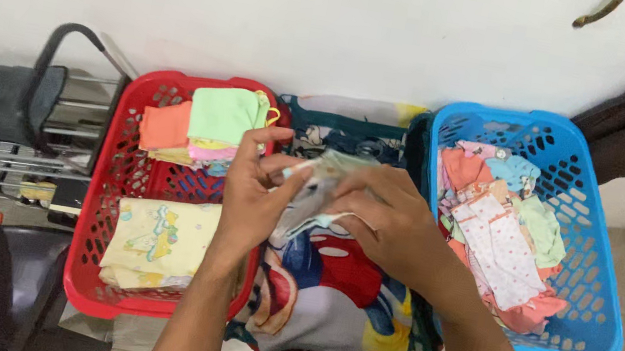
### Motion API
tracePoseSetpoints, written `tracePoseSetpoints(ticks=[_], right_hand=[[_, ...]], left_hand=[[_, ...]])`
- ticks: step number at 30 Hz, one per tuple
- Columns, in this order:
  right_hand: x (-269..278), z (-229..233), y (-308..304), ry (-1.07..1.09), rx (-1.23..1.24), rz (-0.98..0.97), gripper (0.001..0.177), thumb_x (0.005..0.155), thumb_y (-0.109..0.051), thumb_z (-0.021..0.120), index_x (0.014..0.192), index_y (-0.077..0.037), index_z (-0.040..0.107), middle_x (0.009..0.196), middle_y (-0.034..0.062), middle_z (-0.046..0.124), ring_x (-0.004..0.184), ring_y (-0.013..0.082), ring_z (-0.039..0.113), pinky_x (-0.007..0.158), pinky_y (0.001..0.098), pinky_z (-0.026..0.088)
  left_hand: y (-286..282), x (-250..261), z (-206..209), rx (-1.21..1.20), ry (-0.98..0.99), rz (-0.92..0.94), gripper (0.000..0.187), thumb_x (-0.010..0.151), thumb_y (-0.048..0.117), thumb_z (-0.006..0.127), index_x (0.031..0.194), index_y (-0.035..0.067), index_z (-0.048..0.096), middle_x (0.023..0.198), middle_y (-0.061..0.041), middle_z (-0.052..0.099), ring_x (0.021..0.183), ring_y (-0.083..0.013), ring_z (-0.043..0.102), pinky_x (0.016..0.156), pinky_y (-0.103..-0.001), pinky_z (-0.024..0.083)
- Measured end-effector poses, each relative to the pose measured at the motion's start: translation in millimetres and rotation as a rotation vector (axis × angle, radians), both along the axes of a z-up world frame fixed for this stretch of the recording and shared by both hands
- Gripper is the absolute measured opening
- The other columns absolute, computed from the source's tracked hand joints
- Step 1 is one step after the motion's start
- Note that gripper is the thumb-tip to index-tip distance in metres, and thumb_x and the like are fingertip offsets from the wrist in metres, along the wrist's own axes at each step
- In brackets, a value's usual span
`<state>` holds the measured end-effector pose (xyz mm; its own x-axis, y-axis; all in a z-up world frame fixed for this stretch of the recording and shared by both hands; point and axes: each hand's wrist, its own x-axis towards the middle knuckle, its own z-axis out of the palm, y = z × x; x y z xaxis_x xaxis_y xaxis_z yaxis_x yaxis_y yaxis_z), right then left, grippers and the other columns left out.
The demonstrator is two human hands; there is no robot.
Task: The person picks up items of clothing from a laundry basket, folds them by hand on a mat, and places them into another basket.
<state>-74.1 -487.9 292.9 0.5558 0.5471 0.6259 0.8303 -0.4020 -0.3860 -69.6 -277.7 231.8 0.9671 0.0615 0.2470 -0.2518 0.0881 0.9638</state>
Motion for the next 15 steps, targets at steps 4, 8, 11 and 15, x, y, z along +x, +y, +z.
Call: tracePoseSetpoints(ticks=[4, 8, 11, 15], right_hand=[[-16.4, 8.9, 11.7, 0.009, 0.033, -0.023, 0.015, 0.081, -0.014, 0.083, 0.093, -0.010, 0.073, 0.096, 0.0045, 0.070, 0.091, 0.0262, 0.066, 0.081, 0.0371, 0.053], [-29.6, 22.8, 11.6, 0.349, 0.105, 0.060, 0.016, 0.082, -0.015, 0.083, 0.093, -0.006, 0.075, 0.088, 0.0050, 0.073, 0.077, 0.0206, 0.072, 0.065, 0.0293, 0.054], [-36.4, 31.7, 11.3, 0.405, 0.058, 0.112, 0.016, 0.079, -0.015, 0.084, 0.090, -0.006, 0.077, 0.085, 0.0049, 0.072, 0.072, 0.0192, 0.071, 0.061, 0.0293, 0.053], [-42.6, 34.1, 13.5, 0.455, 0.068, 0.078, 0.016, 0.079, -0.016, 0.086, 0.084, -0.005, 0.074, 0.081, 0.0026, 0.074, 0.071, 0.0142, 0.070, 0.061, 0.0283, 0.053]], left_hand=[[5.1, -24.1, 27.5, 0.039, 0.007, -0.188, 0.053, 0.093, -0.009, 0.069, 0.138, 0.006, 0.043, 0.093, -0.008, 0.075, 0.082, -0.0036, 0.068, 0.067, -0.017, 0.051], [10.9, -45.4, 48.9, 0.046, 0.150, -0.316, 0.053, 0.089, -0.009, 0.067, 0.136, 0.005, 0.044, 0.092, -0.008, 0.078, 0.075, -0.0041, 0.063, 0.059, -0.020, 0.043], [17.3, -54.9, 54.1, 0.069, 0.171, -0.355, 0.051, 0.091, -0.007, 0.069, 0.135, 0.004, 0.046, 0.089, -0.008, 0.077, 0.073, -0.0030, 0.061, 0.057, -0.020, 0.041], [21.2, -65.7, 51.1, -0.005, 0.174, -0.405, 0.046, 0.096, -0.001, 0.068, 0.137, 0.002, 0.047, 0.088, -0.006, 0.076, 0.076, -0.0018, 0.061, 0.062, -0.018, 0.041]])
